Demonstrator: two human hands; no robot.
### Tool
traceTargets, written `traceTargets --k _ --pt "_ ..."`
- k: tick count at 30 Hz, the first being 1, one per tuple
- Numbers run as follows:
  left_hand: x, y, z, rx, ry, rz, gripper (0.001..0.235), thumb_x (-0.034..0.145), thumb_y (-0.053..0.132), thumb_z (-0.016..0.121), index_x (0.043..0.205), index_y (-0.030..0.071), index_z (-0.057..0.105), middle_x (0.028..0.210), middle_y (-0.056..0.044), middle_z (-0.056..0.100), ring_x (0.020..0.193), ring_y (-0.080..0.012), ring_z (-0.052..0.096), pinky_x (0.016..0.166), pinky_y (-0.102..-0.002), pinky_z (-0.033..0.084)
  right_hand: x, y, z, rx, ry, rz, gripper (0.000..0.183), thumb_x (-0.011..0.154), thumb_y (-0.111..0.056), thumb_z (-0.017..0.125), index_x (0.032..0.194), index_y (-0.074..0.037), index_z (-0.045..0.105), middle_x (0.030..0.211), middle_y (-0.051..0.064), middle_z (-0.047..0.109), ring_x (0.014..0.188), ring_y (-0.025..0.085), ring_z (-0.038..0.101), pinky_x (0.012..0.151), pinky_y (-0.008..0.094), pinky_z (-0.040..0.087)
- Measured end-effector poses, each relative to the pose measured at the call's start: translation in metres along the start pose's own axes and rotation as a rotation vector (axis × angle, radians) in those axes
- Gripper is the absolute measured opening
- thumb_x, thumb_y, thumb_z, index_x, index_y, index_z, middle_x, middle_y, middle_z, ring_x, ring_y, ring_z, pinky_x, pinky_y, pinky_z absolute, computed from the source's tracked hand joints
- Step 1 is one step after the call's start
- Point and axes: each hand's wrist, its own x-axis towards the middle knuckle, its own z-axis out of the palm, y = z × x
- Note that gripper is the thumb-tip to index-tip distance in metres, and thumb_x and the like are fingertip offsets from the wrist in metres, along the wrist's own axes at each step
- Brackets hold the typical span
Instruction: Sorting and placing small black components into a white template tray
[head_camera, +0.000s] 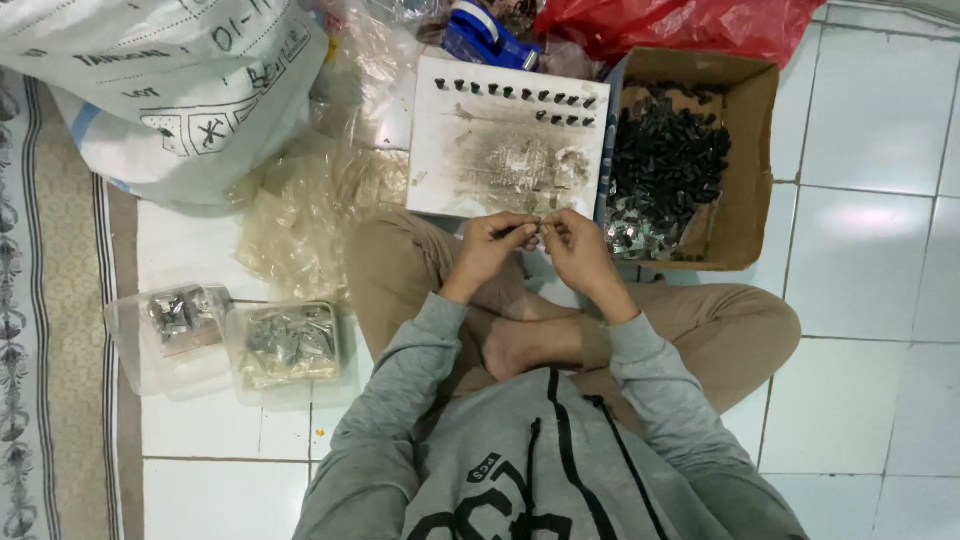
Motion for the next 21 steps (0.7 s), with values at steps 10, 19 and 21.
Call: traceTargets --k 10,19,21 --pt "0.018 0.020 -0.003 0.014 0.181 -0.052 0.016 0.093 0.011 0.079 0.109 0.008 0.080 0.098 -0.014 0.079 0.093 -0.0139 0.070 0.077 -0.033 0.060 0.023 -0.001 0.016 0.194 0.103 -0.066 0.022 0.098 -0.009 0.075 0.115 0.003 0.068 0.089 0.012 0.071 0.082 0.016 0.072 0.068 0.029 0.059" --pt "0.042 0.069 -0.002 0.187 0.200 0.108 0.037 0.100 0.008 0.065 0.137 0.004 0.066 0.118 -0.029 0.071 0.113 -0.0396 0.068 0.093 -0.048 0.056 0.099 -0.051 -0.015 -0.487 0.131 -0.512 0.011 0.096 -0.012 0.075 0.104 -0.007 0.073 0.088 0.010 0.062 0.088 0.031 0.066 0.077 0.039 0.052" --pt "0.057 0.055 -0.004 0.246 0.096 0.057 0.054 0.101 0.006 0.058 0.154 0.002 0.045 0.111 -0.036 0.070 0.105 -0.0468 0.070 0.086 -0.054 0.059 0.126 -0.051 -0.021 -0.801 0.188 -0.658 0.017 0.086 -0.010 0.080 0.101 -0.009 0.073 0.089 0.008 0.056 0.090 0.032 0.061 0.077 0.044 0.048"
